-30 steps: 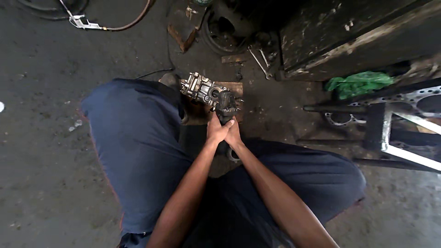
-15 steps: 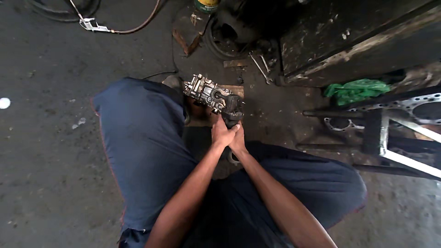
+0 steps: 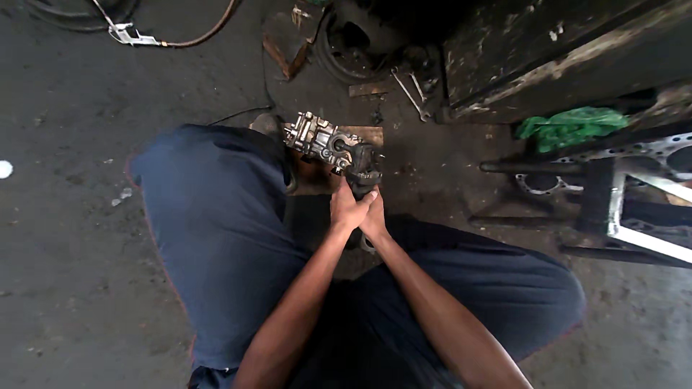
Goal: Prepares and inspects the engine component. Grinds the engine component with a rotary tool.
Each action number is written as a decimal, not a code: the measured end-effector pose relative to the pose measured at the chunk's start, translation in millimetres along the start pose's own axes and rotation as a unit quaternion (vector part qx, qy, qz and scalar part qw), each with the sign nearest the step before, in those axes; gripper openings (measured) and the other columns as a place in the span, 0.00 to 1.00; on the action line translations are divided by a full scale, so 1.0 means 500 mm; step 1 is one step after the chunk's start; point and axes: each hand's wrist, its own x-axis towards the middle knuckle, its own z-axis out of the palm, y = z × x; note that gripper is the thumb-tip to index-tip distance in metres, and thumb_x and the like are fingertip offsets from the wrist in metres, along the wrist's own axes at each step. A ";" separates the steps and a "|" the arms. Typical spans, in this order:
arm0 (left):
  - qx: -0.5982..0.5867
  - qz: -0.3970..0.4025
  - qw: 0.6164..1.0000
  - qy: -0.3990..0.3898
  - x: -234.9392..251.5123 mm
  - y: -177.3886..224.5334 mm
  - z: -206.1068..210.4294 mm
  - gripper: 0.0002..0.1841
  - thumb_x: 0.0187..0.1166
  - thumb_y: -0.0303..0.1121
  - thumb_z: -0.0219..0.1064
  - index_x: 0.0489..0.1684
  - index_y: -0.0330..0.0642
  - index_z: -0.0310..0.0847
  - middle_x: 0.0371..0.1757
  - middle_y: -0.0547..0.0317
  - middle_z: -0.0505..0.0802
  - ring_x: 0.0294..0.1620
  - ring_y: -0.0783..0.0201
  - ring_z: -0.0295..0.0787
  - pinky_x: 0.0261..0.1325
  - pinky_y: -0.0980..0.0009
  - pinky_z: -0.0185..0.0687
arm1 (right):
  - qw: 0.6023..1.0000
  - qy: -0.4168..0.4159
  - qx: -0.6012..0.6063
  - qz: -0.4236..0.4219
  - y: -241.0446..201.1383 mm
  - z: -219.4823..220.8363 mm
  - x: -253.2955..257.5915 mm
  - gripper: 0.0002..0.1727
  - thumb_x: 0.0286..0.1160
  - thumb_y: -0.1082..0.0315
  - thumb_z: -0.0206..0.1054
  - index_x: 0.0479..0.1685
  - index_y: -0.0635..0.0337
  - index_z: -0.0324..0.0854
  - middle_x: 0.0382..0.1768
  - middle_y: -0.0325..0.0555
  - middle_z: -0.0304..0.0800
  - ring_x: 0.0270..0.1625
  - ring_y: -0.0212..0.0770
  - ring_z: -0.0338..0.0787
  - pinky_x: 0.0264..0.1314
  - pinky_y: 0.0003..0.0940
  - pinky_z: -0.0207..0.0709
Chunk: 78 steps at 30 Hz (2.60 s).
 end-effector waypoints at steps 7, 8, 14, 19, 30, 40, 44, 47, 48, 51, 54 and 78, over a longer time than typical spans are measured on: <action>-0.009 -0.012 1.000 0.001 0.034 -0.009 -0.006 0.43 0.73 0.50 0.77 0.85 0.38 0.64 0.66 0.41 0.90 0.71 0.48 0.86 0.76 0.46 0.79 | 0.999 -0.031 -0.008 0.031 -0.002 0.012 0.032 0.31 0.76 0.67 0.68 0.78 0.72 0.68 0.63 0.58 0.88 0.66 0.40 0.88 0.75 0.36 0.79; -0.009 -0.013 1.000 0.001 0.037 -0.010 -0.008 0.42 0.73 0.50 0.77 0.85 0.38 0.65 0.66 0.42 0.90 0.70 0.49 0.87 0.76 0.47 0.79 | 0.998 -0.038 -0.014 0.042 -0.005 0.013 0.035 0.31 0.79 0.66 0.67 0.79 0.73 0.66 0.64 0.59 0.87 0.68 0.41 0.87 0.76 0.37 0.78; -0.006 -0.030 1.000 -0.002 0.049 -0.014 -0.013 0.42 0.73 0.51 0.77 0.85 0.39 0.64 0.67 0.43 0.89 0.72 0.51 0.86 0.77 0.48 0.78 | 0.994 -0.069 -0.030 0.083 -0.015 0.015 0.047 0.35 0.76 0.67 0.70 0.80 0.75 0.64 0.67 0.61 0.85 0.70 0.43 0.85 0.79 0.36 0.74; -0.002 -0.039 0.999 0.002 0.046 -0.011 -0.014 0.42 0.73 0.50 0.77 0.86 0.39 0.64 0.67 0.42 0.89 0.72 0.50 0.85 0.77 0.48 0.78 | 0.995 -0.067 -0.026 0.064 -0.023 0.015 0.043 0.33 0.76 0.69 0.70 0.79 0.75 0.66 0.66 0.61 0.86 0.69 0.41 0.86 0.78 0.34 0.75; -0.109 0.020 0.993 0.027 0.049 -0.051 -0.003 0.44 0.68 0.48 0.81 0.83 0.36 0.66 0.67 0.44 0.90 0.71 0.58 0.86 0.79 0.57 0.79 | 0.996 -0.036 -0.085 0.017 -0.020 0.022 0.030 0.36 0.77 0.63 0.69 0.83 0.70 0.64 0.61 0.57 0.90 0.65 0.45 0.91 0.74 0.44 0.80; -0.093 -0.004 0.996 0.011 0.061 -0.057 -0.006 0.46 0.69 0.47 0.81 0.86 0.36 0.62 0.70 0.44 0.88 0.74 0.56 0.85 0.81 0.56 0.77 | 0.996 -0.040 -0.076 0.019 0.004 0.035 0.041 0.34 0.76 0.65 0.70 0.80 0.71 0.66 0.61 0.58 0.90 0.66 0.44 0.90 0.75 0.41 0.79; -0.081 -0.002 0.997 0.019 0.051 -0.048 -0.002 0.44 0.68 0.48 0.81 0.84 0.38 0.66 0.68 0.46 0.90 0.72 0.57 0.86 0.79 0.54 0.78 | 0.996 -0.034 -0.082 0.014 0.000 0.027 0.034 0.34 0.75 0.64 0.71 0.79 0.72 0.67 0.60 0.58 0.90 0.65 0.43 0.90 0.75 0.40 0.79; -0.081 0.003 0.997 0.021 0.037 -0.039 0.001 0.43 0.69 0.49 0.80 0.83 0.37 0.67 0.67 0.46 0.90 0.72 0.57 0.86 0.79 0.55 0.78 | 0.997 -0.021 -0.072 0.004 -0.002 0.020 0.024 0.32 0.77 0.64 0.68 0.77 0.72 0.68 0.59 0.56 0.90 0.64 0.41 0.90 0.73 0.38 0.80; -0.080 0.004 0.997 0.022 0.032 -0.037 0.002 0.43 0.69 0.49 0.80 0.83 0.37 0.67 0.67 0.46 0.90 0.71 0.57 0.86 0.78 0.55 0.78 | 0.997 -0.017 -0.069 0.001 -0.002 0.018 0.019 0.31 0.78 0.64 0.68 0.78 0.73 0.67 0.59 0.57 0.90 0.64 0.41 0.90 0.73 0.38 0.80; -0.082 0.008 0.996 0.020 0.016 -0.033 0.005 0.44 0.69 0.49 0.80 0.84 0.37 0.66 0.68 0.45 0.89 0.73 0.55 0.85 0.79 0.54 0.77 | 0.997 -0.007 -0.070 -0.014 -0.003 0.010 0.003 0.33 0.80 0.63 0.66 0.79 0.75 0.65 0.60 0.58 0.90 0.64 0.41 0.90 0.74 0.38 0.80; -0.088 0.023 0.996 0.019 0.004 -0.030 0.014 0.43 0.68 0.49 0.80 0.83 0.38 0.67 0.66 0.46 0.90 0.71 0.56 0.87 0.78 0.54 0.79 | 0.997 0.003 -0.074 -0.030 -0.007 -0.005 -0.008 0.33 0.78 0.63 0.68 0.79 0.75 0.66 0.59 0.58 0.90 0.63 0.41 0.91 0.73 0.38 0.81; -0.074 0.076 0.994 0.022 -0.036 -0.001 0.016 0.41 0.70 0.48 0.81 0.82 0.39 0.67 0.62 0.46 0.92 0.66 0.56 0.89 0.74 0.52 0.82 | 0.997 0.010 -0.064 -0.037 -0.028 -0.041 -0.026 0.33 0.74 0.60 0.72 0.76 0.65 0.70 0.55 0.52 0.92 0.59 0.41 0.92 0.68 0.45 0.84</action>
